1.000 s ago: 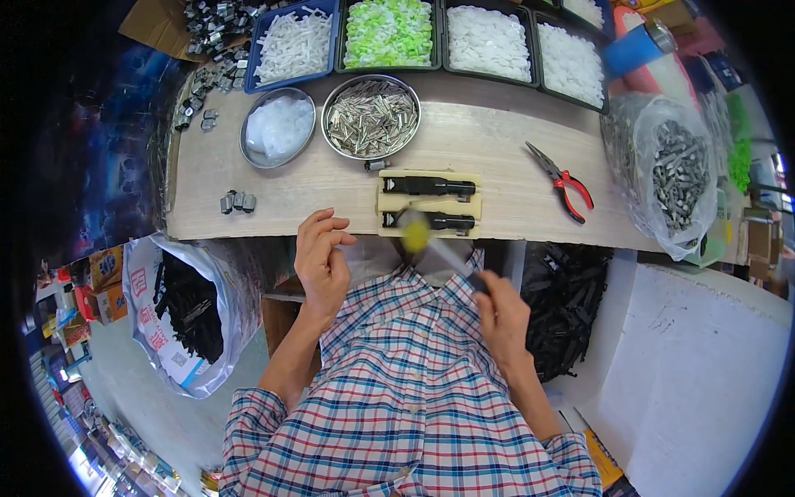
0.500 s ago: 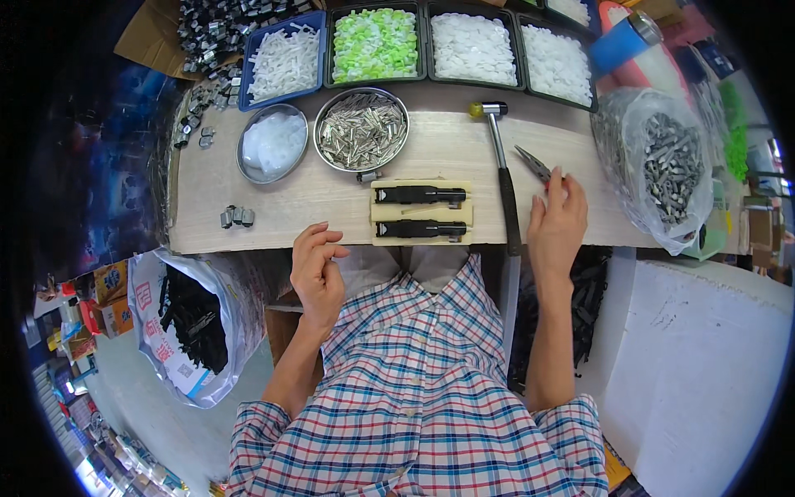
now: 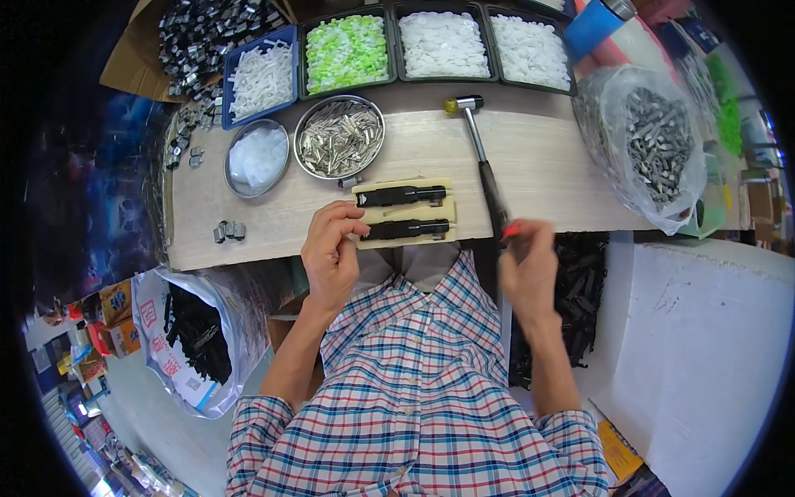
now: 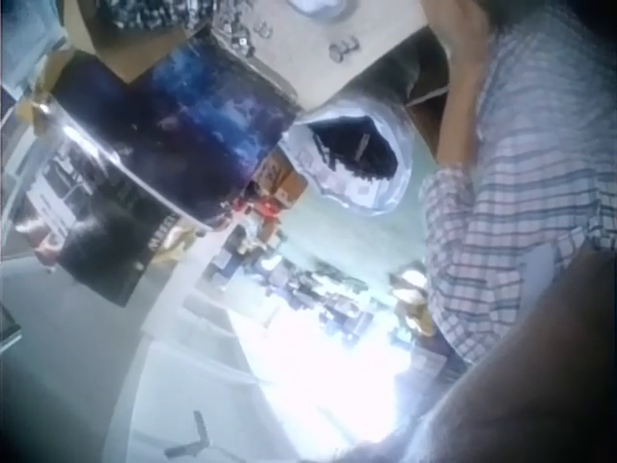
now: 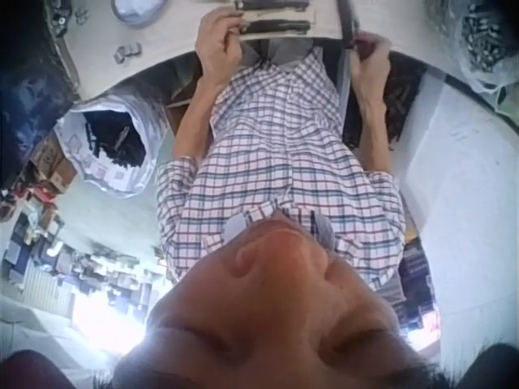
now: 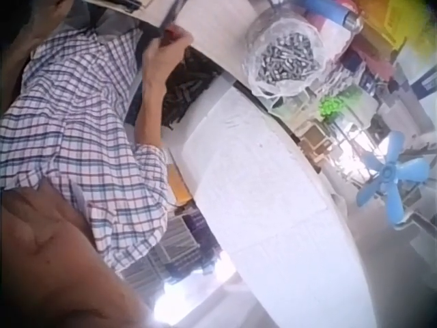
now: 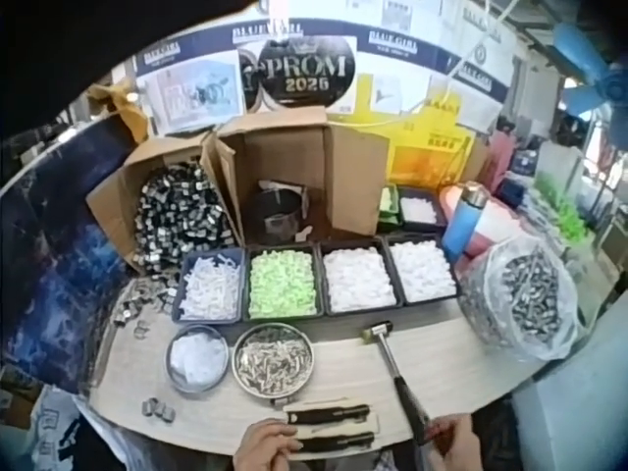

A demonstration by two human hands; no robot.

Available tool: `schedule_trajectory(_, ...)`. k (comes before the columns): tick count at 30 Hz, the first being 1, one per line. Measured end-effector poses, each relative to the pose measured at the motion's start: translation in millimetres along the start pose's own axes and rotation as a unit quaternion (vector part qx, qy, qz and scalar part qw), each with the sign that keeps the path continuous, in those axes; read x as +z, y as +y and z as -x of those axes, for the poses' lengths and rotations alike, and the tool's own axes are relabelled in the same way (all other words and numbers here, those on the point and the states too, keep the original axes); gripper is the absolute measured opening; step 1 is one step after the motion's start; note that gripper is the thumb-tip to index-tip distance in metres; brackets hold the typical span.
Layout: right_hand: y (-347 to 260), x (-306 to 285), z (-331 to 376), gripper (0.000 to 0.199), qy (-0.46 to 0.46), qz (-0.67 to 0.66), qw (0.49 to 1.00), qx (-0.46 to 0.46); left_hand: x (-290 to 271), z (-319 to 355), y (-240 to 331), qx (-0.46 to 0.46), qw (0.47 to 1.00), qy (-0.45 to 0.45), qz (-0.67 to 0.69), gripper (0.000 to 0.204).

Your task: Assembling and inspecting small toy components at a factory workbench using a hammer and pliers.

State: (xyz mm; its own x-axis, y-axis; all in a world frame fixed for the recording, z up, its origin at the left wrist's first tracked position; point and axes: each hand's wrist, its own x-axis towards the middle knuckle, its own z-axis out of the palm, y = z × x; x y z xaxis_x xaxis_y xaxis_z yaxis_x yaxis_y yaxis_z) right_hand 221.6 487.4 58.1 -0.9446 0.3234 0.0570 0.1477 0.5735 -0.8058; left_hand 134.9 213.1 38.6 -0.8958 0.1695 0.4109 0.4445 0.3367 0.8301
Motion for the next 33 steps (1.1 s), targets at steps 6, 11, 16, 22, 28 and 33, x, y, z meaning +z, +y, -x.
schedule_trajectory(6,-9,35,36,0.02,-0.089,-0.022,0.99,0.104,15,-20,2,0.032,0.998,-0.062,0.004,0.028)
schedule_trajectory(11,-17,36,27,0.022,-0.105,-0.012,0.99,0.09,32,-37,7,0.033,0.994,-0.096,-0.035,0.026)
schedule_trajectory(16,-17,38,22,0.021,-0.099,0.014,0.993,0.058,42,-55,6,0.096,0.979,-0.161,-0.082,0.036)
schedule_trajectory(22,-27,37,22,0.023,-0.062,0.066,0.995,-0.039,44,-58,-3,0.155,0.966,-0.188,-0.086,0.039)
schedule_trajectory(28,-36,29,26,0.032,-0.094,0.069,0.99,-0.083,29,-53,13,0.203,0.94,-0.196,-0.19,0.028)
schedule_trajectory(33,-29,20,33,0.043,-0.183,0.061,0.975,-0.109,17,-30,23,0.215,0.907,-0.222,-0.287,0.018)
